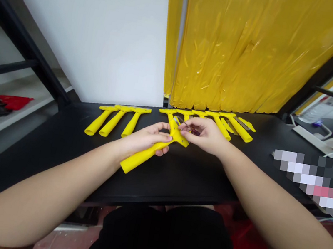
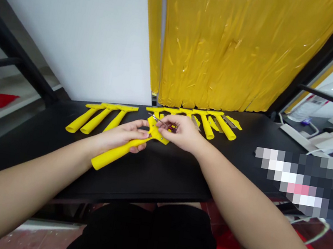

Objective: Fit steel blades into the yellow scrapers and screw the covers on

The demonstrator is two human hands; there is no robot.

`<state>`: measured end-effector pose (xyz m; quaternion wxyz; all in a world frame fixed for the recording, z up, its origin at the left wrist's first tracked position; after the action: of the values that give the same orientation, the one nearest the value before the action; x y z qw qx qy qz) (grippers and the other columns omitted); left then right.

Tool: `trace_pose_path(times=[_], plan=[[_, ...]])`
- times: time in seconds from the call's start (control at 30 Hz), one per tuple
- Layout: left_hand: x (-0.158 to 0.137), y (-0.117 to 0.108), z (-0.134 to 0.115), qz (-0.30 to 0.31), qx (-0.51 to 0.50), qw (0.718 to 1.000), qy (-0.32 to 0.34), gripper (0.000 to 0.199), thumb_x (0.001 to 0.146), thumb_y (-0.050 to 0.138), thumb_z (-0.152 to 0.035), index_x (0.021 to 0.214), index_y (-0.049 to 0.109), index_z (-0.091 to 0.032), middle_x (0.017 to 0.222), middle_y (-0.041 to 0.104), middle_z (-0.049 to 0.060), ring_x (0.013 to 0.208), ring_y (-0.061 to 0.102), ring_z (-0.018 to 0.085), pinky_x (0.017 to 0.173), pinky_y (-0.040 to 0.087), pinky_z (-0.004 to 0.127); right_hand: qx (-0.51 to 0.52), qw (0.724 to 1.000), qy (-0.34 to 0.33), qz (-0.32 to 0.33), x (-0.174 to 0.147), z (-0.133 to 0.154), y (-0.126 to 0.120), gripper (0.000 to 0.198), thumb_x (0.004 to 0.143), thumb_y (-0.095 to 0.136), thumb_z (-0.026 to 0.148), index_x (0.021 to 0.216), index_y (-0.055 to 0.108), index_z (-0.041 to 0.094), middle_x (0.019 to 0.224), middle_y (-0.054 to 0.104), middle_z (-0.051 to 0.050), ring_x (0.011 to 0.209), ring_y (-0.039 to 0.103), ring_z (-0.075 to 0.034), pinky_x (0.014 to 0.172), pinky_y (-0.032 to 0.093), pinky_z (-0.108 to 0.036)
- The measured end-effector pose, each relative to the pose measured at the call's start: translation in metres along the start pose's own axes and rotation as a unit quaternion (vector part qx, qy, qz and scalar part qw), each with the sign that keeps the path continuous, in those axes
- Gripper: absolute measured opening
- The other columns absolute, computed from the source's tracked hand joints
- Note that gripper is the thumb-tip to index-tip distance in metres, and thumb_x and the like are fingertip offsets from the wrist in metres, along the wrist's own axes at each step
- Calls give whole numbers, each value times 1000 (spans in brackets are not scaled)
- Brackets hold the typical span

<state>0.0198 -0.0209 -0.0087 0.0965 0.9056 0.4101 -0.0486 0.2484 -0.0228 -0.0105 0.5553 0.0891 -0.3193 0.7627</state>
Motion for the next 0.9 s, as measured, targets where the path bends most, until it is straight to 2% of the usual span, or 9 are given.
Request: trace_pose_path(times=[0.13, 0.3, 0.43, 0.6, 0.77, 0.9], plan=[[-3, 6, -3, -2, 1, 1000, -1, 51, 84, 83, -33, 118, 47, -21, 71, 64, -2, 57, 61, 13, 49, 40, 20, -36, 999, -31, 11, 1, 2, 3, 12, 90, 71, 26, 98, 76, 19, 92, 75, -6, 82, 67, -19, 77, 54, -34], [-6, 11, -5, -1, 3, 1000, -4, 52, 83, 84, -33, 118, 48, -20, 72, 64, -1, 57, 63, 13, 49, 41, 20, -73, 996, -45, 7, 4, 5, 3, 10, 90, 74, 30, 93, 78, 21, 86, 62, -3, 79, 58, -18, 76, 51, -35], [-7, 12, -4, 1, 8, 1000, -1, 52, 83, 84, -34, 118, 47, -21, 74, 65, -1, 60, 66, 15, 49, 42, 20, -22, 999, -38, 6, 5, 0, 4, 12, 87, 78, 33, 88, 76, 22, 89, 59, -3, 84, 58, -19, 82, 50, -37], [-7, 13, -5, 1, 17, 1000, 13, 51, 83, 84, -35, 116, 47, -20, 76, 68, 0, 61, 67, 15, 50, 45, 21, 28, 999, 7, 20, 6, -9, 4, 19, 84, 82, 35, 93, 72, 21, 88, 56, -1, 77, 52, -16, 74, 45, -33], [-7, 15, -5, -3, 14, 1000, 21, 53, 84, 85, -35, 117, 46, -20, 75, 69, 0, 59, 67, 15, 50, 45, 21, 43, 999, 13, 16, 7, -10, 3, 23, 83, 83, 38, 90, 71, 20, 90, 58, -1, 81, 53, -16, 80, 45, -35], [-7, 16, -4, 2, 30, 999, 38, 50, 86, 83, -36, 116, 46, -21, 74, 71, 0, 56, 65, 14, 50, 46, 22, 120, 991, 60, 16, 7, -3, 7, 38, 76, 89, 41, 89, 61, 20, 88, 55, 2, 77, 49, -13, 74, 44, -31]])
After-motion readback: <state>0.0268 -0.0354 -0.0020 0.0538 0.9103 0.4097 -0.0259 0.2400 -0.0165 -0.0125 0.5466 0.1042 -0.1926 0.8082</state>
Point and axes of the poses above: each hand's wrist, its own x-axis towards the middle knuckle, its own y-axis out of the palm, z = x × y, the point moved 1 cm from there along x, towards the middle knuckle
